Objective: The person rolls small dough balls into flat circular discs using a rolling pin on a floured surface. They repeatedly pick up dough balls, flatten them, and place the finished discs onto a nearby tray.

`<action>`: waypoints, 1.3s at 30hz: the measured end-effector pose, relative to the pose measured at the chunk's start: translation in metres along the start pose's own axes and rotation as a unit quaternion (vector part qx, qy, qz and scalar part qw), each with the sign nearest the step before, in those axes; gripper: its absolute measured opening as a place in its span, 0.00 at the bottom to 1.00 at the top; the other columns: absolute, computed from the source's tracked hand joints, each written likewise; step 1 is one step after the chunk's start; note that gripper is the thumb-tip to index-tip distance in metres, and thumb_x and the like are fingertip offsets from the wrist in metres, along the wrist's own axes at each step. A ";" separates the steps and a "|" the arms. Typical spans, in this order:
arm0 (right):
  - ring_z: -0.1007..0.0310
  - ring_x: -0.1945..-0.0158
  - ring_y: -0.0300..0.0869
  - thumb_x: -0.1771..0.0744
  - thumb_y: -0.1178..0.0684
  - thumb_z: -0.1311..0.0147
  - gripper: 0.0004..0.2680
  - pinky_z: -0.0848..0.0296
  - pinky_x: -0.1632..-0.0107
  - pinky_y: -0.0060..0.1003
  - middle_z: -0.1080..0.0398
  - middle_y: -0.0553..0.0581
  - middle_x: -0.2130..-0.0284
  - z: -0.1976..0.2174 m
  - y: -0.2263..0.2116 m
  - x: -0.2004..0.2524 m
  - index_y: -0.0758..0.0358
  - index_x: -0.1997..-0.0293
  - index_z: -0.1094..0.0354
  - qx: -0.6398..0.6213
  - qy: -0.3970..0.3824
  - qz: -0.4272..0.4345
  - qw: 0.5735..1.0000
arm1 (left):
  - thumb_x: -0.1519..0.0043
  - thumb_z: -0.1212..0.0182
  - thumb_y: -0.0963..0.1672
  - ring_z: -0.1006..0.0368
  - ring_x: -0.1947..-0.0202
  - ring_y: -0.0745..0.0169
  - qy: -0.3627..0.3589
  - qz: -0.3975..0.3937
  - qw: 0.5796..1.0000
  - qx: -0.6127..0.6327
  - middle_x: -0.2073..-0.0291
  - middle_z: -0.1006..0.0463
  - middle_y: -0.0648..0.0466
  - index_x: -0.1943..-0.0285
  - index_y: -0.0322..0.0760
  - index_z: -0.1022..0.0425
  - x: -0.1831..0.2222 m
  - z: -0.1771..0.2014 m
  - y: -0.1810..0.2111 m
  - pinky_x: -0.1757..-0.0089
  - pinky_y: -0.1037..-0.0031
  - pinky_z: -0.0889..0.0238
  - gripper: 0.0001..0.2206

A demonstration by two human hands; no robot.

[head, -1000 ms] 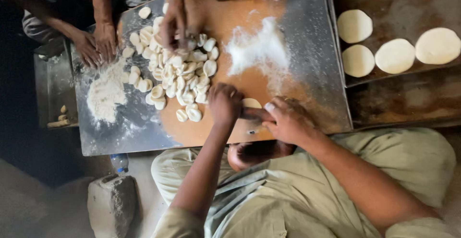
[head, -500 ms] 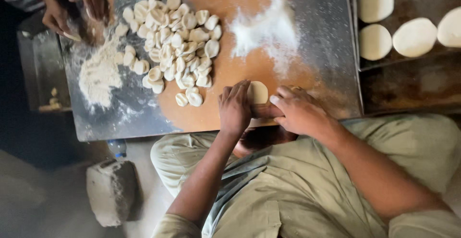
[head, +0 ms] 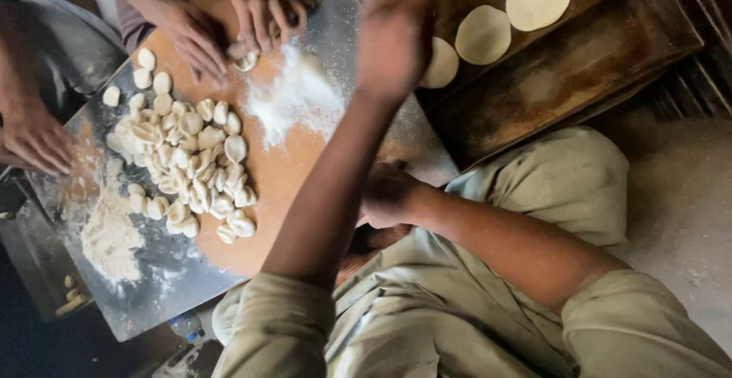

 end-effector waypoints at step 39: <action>0.32 0.44 0.59 0.43 0.56 0.36 0.20 0.32 0.44 0.52 0.30 0.63 0.50 0.016 -0.027 -0.001 0.62 0.47 0.30 0.182 0.065 0.102 0.976 | 0.40 0.36 0.39 0.19 0.63 0.50 0.070 0.447 0.860 0.237 0.65 0.18 0.49 0.56 0.35 0.22 0.281 0.111 -0.119 0.59 0.63 0.27 0.05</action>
Point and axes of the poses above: each hand's wrist, its own x-axis away from the middle knuckle, its own z-axis out of the back of the hand, y = z × x, the point moved 5 cm from there along -x, towards the middle knuckle
